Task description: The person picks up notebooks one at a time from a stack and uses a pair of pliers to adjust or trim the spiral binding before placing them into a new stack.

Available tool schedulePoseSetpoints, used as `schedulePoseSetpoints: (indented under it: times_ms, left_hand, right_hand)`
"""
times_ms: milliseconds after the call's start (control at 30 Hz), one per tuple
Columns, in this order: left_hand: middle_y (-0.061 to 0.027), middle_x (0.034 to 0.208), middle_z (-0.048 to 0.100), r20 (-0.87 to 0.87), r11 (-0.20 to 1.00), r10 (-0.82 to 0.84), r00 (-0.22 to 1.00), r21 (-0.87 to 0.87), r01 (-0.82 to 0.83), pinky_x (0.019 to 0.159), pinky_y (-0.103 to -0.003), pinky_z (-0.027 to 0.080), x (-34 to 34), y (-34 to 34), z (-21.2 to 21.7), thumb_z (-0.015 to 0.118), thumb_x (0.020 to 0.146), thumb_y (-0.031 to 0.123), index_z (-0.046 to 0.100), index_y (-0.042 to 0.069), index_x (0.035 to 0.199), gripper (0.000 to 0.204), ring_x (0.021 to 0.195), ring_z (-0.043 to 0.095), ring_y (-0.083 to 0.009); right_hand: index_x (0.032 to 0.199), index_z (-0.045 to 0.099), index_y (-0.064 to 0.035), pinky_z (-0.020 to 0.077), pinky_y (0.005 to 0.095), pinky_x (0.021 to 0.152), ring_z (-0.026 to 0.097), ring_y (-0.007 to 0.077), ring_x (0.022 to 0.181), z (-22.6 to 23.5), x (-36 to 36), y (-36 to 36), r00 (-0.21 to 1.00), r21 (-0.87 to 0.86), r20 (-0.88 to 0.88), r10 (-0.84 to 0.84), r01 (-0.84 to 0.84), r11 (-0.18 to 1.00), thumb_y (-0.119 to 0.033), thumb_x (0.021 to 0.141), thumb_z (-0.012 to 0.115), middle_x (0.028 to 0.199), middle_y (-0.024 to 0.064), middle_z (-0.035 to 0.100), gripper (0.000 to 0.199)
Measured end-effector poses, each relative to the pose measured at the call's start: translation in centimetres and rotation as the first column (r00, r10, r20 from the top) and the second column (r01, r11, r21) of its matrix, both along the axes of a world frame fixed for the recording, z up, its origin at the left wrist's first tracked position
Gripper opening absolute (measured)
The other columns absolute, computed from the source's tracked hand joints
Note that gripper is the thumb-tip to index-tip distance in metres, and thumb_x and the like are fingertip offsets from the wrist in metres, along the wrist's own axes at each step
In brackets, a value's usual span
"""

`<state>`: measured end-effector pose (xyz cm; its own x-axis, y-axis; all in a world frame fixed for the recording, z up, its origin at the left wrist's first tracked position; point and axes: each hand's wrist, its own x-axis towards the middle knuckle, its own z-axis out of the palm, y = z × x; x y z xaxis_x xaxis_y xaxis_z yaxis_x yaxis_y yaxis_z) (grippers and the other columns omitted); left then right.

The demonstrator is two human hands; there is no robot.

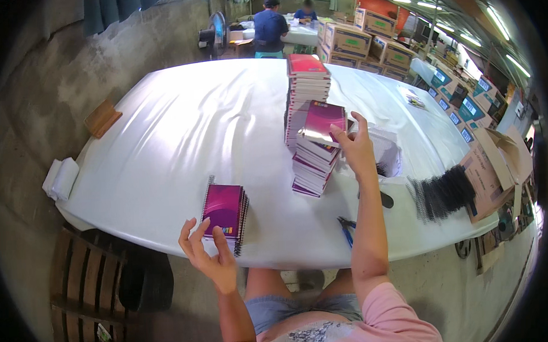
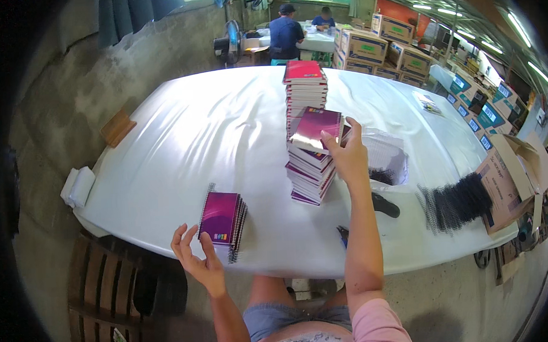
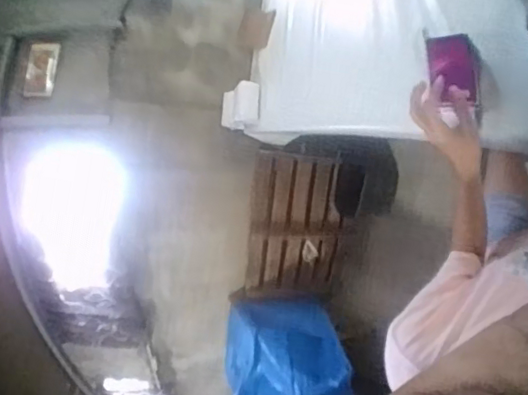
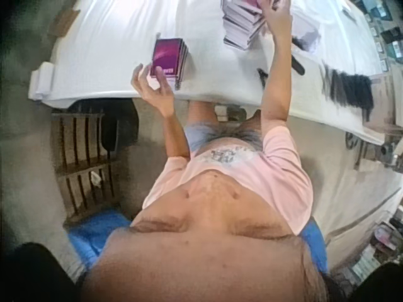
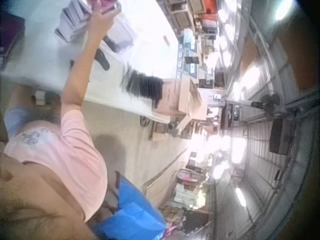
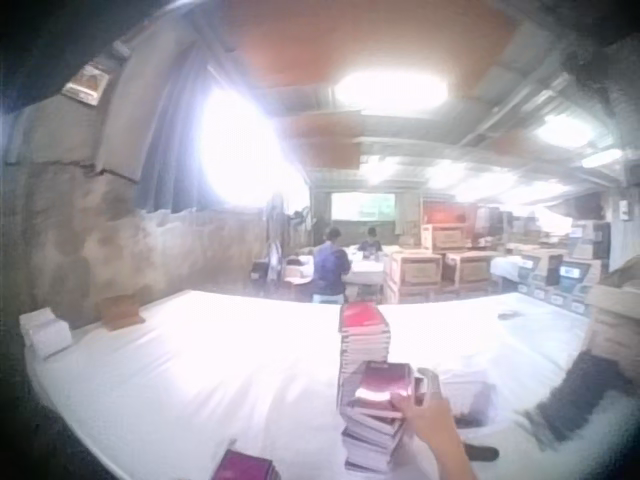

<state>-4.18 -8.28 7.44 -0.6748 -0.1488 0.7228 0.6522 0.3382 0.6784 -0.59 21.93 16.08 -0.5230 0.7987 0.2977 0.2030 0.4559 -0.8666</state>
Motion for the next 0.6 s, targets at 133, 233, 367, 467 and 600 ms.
schedulePoseSetpoints:
  times_ms: [133, 233, 367, 467, 600]
  left_hand:
    - [-0.0142, 0.115, 0.053, -0.134, 0.992, -0.067, 0.989, -0.115, 0.052, 0.085, -0.040, 0.044, 1.4, 1.7, 1.1, 0.065, 0.082, 0.002, 0.061, 0.003, 0.104, 0.022, 0.109, 0.050, -0.0308]
    - [-0.0142, 0.115, 0.053, -0.200, 0.980, -0.130, 0.971, -0.178, 0.095, 0.089, -0.042, 0.044, 1.7, 3.0, 1.9, 0.065, 0.083, 0.003, 0.061, 0.003, 0.104, 0.021, 0.110, 0.050, -0.0322]
    - [-0.0140, 0.114, 0.052, -0.252, 0.953, -0.249, 0.935, -0.238, 0.190, 0.094, -0.045, 0.043, 2.5, 5.2, 3.5, 0.065, 0.083, 0.005, 0.061, 0.004, 0.102, 0.019, 0.110, 0.050, -0.0341]
    - [-0.0137, 0.113, 0.052, -0.248, 0.937, -0.287, 0.925, -0.273, 0.217, 0.093, -0.045, 0.043, 3.2, 6.5, 4.6, 0.067, 0.082, 0.007, 0.063, 0.005, 0.100, 0.019, 0.111, 0.050, -0.0343]
    - [-0.0133, 0.114, 0.052, -0.241, 0.914, -0.350, 0.905, -0.301, 0.273, 0.091, -0.042, 0.043, 3.4, 8.2, 5.3, 0.069, 0.080, 0.007, 0.063, 0.006, 0.100, 0.021, 0.109, 0.051, -0.0319]
  right_hand:
    - [0.134, 0.037, -0.0086, 0.0499, 0.0397, 0.068, 0.066, 0.0332, 0.068, 0.4, 0.9, 1.5, 0.999, 0.054, 0.050, 0.008, -0.010, 0.998, -0.034, 0.080, 0.067, 0.074, 0.0194, 0.066, 0.067]
    - [0.135, 0.037, -0.0092, 0.0507, 0.0422, 0.072, 0.067, 0.0339, 0.076, 3.7, 1.8, 0.3, 0.968, 0.089, 0.247, 0.044, -0.068, 0.994, -0.032, 0.080, 0.066, 0.082, 0.0220, 0.067, 0.066]
    - [0.137, 0.035, -0.0100, 0.0498, 0.0439, 0.080, 0.064, 0.0359, 0.094, 4.9, 1.2, 0.3, 0.861, 0.392, 0.487, -0.145, -0.068, 0.917, -0.033, 0.078, 0.069, 0.098, 0.0255, 0.065, 0.072]
    - [0.138, 0.032, -0.0067, 0.0499, 0.0445, 0.080, 0.064, 0.0371, 0.092, 4.5, 1.4, 1.5, 0.932, 0.325, 0.358, -0.060, -0.065, 0.944, -0.029, 0.075, 0.074, 0.092, 0.0234, 0.066, 0.079]
    - [0.119, 0.053, 0.0009, 0.0487, 0.0274, 0.056, 0.063, 0.0144, 0.064, 2.3, 1.7, 4.6, 0.984, 0.012, 0.087, 0.157, -0.159, 0.987, -0.019, 0.075, 0.075, 0.077, 0.0100, 0.066, 0.053]
